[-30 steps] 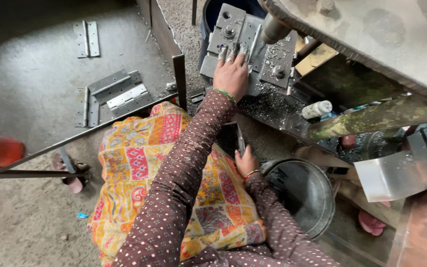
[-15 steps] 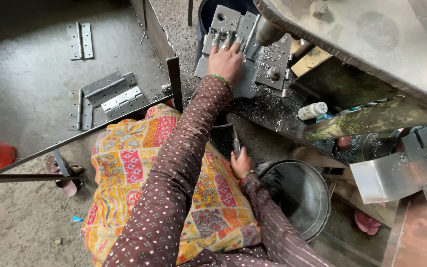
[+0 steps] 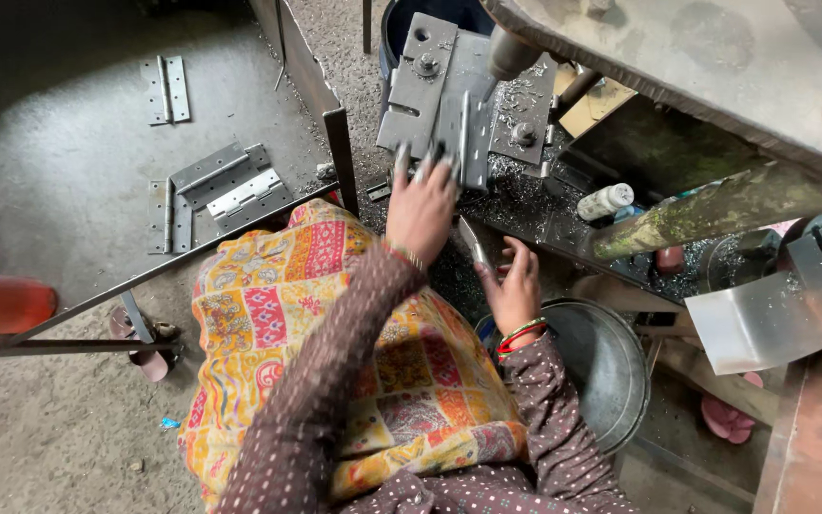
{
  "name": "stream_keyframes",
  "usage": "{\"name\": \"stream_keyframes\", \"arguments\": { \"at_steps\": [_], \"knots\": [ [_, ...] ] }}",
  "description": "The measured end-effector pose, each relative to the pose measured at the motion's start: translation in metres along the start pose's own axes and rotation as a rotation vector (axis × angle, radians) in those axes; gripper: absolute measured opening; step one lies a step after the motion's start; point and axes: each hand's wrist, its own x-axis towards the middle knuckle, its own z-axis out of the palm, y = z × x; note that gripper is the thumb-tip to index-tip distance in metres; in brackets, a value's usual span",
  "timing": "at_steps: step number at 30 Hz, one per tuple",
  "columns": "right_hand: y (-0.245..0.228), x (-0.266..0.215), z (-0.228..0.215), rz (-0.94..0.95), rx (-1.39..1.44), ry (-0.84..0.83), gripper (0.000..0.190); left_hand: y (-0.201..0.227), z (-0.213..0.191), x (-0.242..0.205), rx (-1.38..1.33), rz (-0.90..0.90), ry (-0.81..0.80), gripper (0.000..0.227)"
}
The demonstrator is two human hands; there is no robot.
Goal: The person operates a drill press to create holes in metal hinge plates. They pick up each plate, position it under the drill, activate the machine, and then place the finished piece on a nearby table.
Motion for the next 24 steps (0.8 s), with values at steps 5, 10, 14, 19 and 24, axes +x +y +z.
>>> {"name": "stream_keyframes", "arguments": {
  "at_steps": [5,10,14,19,24],
  "knots": [
    [0.000,-0.011,0.002,-0.011,0.017,0.072,0.059,-0.010,-0.019,-0.031,-0.080,0.109,0.227,0.019],
    [0.019,-0.004,0.009,0.049,0.063,0.122,0.055,-0.016,-0.038,0.000,-0.428,-0.006,0.268,0.014],
    [0.026,0.000,0.010,0.281,-0.098,-0.189,0.049,-0.008,-0.045,0.029,-0.546,-0.089,0.388,0.024],
    [0.019,0.004,0.003,0.376,-0.145,-0.434,0.066,0.003,-0.010,0.068,-0.032,-0.031,0.223,0.020],
    [0.014,0.004,0.003,0.328,-0.215,-0.396,0.060,-0.023,0.025,0.061,-0.139,-0.134,-0.227,0.048]
  ]
}}
